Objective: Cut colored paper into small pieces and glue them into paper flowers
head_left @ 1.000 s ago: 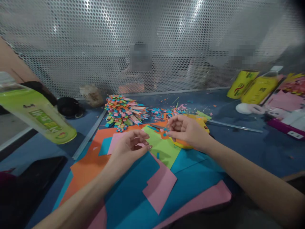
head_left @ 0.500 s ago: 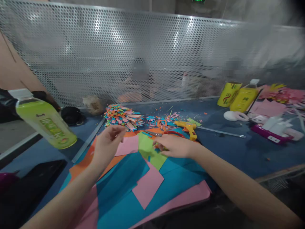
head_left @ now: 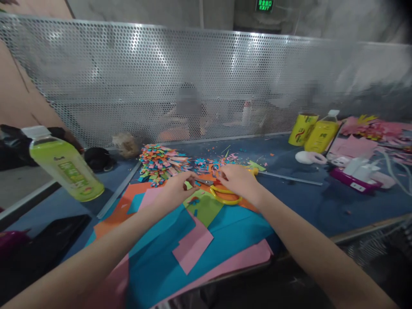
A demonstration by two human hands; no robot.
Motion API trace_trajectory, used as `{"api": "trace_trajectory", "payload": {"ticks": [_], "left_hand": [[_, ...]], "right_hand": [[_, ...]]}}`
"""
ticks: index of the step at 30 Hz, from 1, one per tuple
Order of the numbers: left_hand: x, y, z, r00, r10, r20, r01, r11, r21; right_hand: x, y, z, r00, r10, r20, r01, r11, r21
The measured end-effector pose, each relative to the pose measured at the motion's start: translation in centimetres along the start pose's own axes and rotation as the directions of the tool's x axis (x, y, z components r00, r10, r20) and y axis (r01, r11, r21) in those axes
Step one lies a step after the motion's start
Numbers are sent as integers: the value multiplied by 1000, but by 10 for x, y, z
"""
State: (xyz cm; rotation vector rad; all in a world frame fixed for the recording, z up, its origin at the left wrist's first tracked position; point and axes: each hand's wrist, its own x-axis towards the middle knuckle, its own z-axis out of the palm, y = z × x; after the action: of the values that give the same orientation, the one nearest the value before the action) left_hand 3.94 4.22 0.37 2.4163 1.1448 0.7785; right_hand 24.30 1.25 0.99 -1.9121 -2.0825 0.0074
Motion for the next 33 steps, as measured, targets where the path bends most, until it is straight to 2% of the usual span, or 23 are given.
{"api": "trace_trajectory", "payload": {"ticks": [2, 4, 6, 9, 13, 19, 23, 26, 29, 33], "left_hand": [[7, 1, 1, 997, 23, 80, -27, 998, 54], [12, 1, 4, 985, 47, 166, -64, 993, 99], [16, 1, 9, 971, 65, 229, -99, 985, 140], [19, 1, 14, 959, 61, 276, -122, 971, 206], [20, 6, 15, 953, 57, 297, -134, 961, 244], [19, 14, 13, 957, 24, 290, -82, 978, 190], [21, 9, 16, 978, -52, 202, 30, 994, 108], [22, 2, 15, 984, -137, 113, 142, 989, -39], [18, -6, 10, 970, -235, 59, 242, 932, -268], [5, -12, -2, 936, -345, 68, 317, 746, -586]], "right_hand": [[-1, 5, -2, 983, 184, -28, -185, 981, -63], [0, 16, -5, 925, 378, -41, -380, 918, -110], [2, 27, -6, 855, 518, 11, -512, 847, -141], [7, 38, -5, 791, 596, 140, -576, 801, -162], [11, 41, -1, 764, 603, 229, -585, 798, -148], [14, 47, -1, 781, 590, 205, -591, 804, -62], [13, 51, -6, 806, 588, 76, -592, 805, 46], [12, 50, -11, 820, 571, -51, -559, 816, 144], [11, 42, -14, 845, 508, -168, -467, 854, 231], [7, 26, -9, 902, 317, -292, -232, 929, 290]]}}
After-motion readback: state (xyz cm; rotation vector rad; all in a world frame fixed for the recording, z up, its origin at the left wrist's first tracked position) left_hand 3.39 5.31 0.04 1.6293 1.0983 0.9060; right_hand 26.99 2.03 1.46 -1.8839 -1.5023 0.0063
